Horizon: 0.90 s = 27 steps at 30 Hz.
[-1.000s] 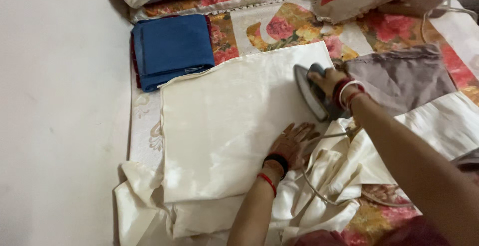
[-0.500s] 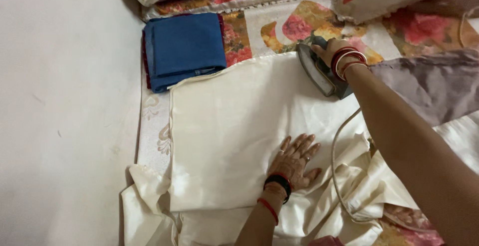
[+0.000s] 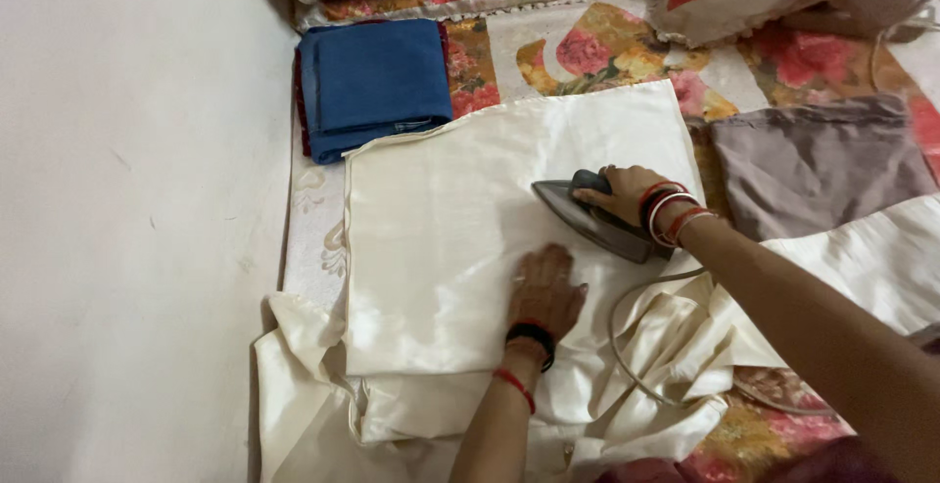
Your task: The person irons a white shirt laid out on a bed. They use an electric iron to smooth the fabric, moving it back and forth across the shirt's body and sleeves. The person adjusts the shirt's position and folds sections to iron different areas.
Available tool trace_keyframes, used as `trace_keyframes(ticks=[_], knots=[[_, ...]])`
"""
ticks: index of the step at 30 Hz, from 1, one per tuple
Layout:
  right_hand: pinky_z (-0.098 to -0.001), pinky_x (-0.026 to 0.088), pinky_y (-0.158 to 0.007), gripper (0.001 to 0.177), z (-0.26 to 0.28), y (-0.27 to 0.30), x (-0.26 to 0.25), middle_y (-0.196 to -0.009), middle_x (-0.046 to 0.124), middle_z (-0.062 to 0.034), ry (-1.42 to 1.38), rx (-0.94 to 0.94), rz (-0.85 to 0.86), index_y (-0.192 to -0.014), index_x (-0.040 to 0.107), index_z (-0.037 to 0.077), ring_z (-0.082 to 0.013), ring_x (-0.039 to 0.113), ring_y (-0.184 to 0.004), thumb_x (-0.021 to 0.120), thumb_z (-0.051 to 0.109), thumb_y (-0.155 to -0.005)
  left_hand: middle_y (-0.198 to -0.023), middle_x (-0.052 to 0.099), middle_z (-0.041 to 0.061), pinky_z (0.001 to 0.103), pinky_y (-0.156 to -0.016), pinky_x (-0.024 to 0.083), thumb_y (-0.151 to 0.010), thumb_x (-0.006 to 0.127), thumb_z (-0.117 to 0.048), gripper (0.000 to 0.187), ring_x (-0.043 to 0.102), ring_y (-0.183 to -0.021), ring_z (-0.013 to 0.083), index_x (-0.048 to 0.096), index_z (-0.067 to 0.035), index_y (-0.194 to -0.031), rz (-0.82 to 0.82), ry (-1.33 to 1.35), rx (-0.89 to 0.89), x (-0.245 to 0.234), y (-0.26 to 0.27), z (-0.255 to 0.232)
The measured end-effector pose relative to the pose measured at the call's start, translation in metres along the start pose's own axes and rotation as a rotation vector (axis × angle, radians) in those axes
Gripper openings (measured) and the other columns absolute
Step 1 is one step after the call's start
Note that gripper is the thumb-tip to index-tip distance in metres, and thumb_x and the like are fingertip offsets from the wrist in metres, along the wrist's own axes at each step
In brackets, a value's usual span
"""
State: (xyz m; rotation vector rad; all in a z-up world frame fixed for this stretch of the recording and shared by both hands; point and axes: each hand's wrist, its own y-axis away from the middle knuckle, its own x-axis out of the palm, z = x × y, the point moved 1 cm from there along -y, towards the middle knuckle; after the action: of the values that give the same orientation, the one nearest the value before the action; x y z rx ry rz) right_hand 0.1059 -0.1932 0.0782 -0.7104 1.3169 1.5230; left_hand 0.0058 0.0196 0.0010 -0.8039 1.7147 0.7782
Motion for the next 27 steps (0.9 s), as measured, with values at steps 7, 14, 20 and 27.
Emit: trace_keyframes(ticks=[7, 14, 20, 27], knots=[[-0.0543, 0.054, -0.09, 0.079, -0.002, -0.099, -0.031, -0.11, 0.071, -0.0309, 0.005, 0.041, -0.233, -0.119, 0.07, 0.003, -0.0471, 0.069, -0.104, 0.051, 0.075, -0.092, -0.167, 0.02, 0.01, 0.055, -0.123, 0.005, -0.096, 0.046, -0.054, 0.076, 0.015, -0.153, 0.0272, 0.026, -0.016, -0.159, -0.206, 0.005, -0.205, -0.013, 0.01, 0.013], [-0.053, 0.054, -0.091, 0.08, -0.001, -0.155, -0.055, -0.107, 0.072, -0.0325, 0.074, -0.03, -0.261, -0.114, 0.073, -0.002, -0.0465, 0.07, -0.102, 0.051, 0.072, -0.096, -0.168, 0.022, 0.009, 0.056, -0.125, 0.003, -0.096, 0.047, -0.058, 0.081, 0.013, -0.155, 0.0248, 0.026, -0.012, -0.159, -0.228, 0.007, -0.193, -0.021, 0.014, 0.012], [-0.0501, 0.055, -0.094, 0.078, 0.026, -0.047, -0.025, -0.108, 0.074, -0.0279, 0.074, -0.138, -0.04, -0.113, 0.074, 0.003, -0.0426, 0.072, -0.103, 0.051, 0.074, -0.091, -0.167, 0.021, 0.013, 0.055, -0.123, 0.003, -0.095, 0.047, -0.061, 0.087, 0.014, -0.155, 0.0267, 0.023, -0.006, -0.159, -0.221, 0.02, -0.208, -0.016, 0.009, 0.012], [-0.0515, 0.055, -0.094, 0.077, 0.052, -0.002, -0.008, -0.11, 0.074, -0.0242, 0.13, -0.14, -0.004, -0.122, 0.07, 0.009, -0.0418, 0.071, -0.106, 0.049, 0.076, -0.089, -0.167, 0.019, 0.018, 0.055, -0.124, 0.005, -0.098, 0.042, -0.063, 0.088, 0.013, -0.155, 0.0333, 0.023, -0.003, -0.16, -0.302, -0.013, -0.195, -0.013, 0.012, 0.012]])
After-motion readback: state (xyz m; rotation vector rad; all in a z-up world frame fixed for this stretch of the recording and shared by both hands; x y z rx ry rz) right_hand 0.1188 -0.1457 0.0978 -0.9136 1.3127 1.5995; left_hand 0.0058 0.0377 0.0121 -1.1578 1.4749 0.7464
